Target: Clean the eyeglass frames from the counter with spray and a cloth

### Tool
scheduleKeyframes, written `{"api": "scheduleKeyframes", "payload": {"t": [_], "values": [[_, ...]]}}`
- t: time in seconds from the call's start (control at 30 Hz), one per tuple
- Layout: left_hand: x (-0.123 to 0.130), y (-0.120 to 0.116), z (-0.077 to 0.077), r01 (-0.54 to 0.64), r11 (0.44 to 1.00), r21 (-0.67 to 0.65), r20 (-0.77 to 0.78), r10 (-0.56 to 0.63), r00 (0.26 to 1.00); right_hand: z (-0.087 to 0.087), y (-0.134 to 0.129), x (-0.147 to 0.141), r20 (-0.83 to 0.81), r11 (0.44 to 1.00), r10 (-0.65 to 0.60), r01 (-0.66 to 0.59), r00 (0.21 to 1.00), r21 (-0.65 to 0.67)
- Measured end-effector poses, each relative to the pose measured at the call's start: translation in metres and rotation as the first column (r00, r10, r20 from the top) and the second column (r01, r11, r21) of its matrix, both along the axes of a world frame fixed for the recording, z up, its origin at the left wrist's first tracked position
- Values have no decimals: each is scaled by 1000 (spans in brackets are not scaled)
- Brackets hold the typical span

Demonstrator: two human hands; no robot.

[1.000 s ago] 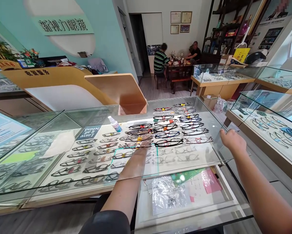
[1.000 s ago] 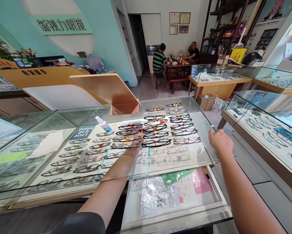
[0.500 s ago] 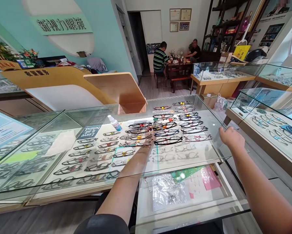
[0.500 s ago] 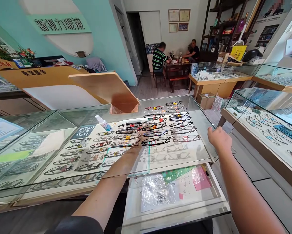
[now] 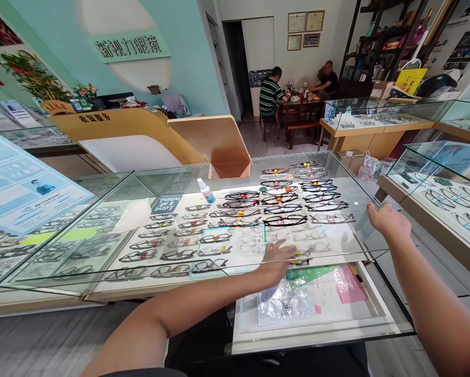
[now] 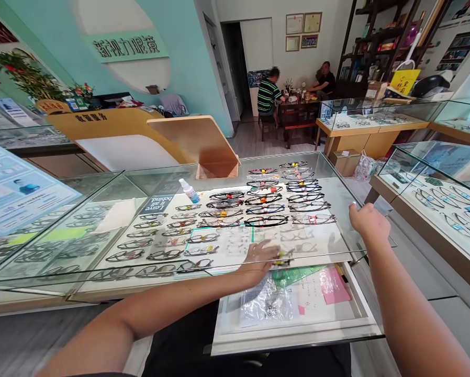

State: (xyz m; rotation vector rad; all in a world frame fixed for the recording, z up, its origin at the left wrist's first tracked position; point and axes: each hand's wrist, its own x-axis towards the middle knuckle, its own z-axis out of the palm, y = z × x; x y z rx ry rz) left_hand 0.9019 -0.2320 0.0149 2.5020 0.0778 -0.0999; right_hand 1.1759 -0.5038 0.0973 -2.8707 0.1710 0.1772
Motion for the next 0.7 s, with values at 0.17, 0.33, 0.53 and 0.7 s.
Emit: {"api": "scheduleKeyframes", "payload": {"t": [0.17, 0.33, 0.53, 0.7], "values": [[-82, -3, 53, 314, 942, -115, -93, -325, 941, 0, 0, -1, -6, 1000, -2, 2, 1000, 0], [-101, 11, 153, 389, 920, -59, 49, -386, 921, 2, 0, -2, -21, 1000, -2, 2, 1000, 2], [-10, 95, 197, -52, 909, 413, 325, -94, 941, 1, -1, -1, -11, 1000, -6, 6, 1000, 4], [63, 162, 181, -192, 770, 609, 235, 56, 970, -1, -2, 0, 17, 1000, 5, -5, 1000, 20]]}}
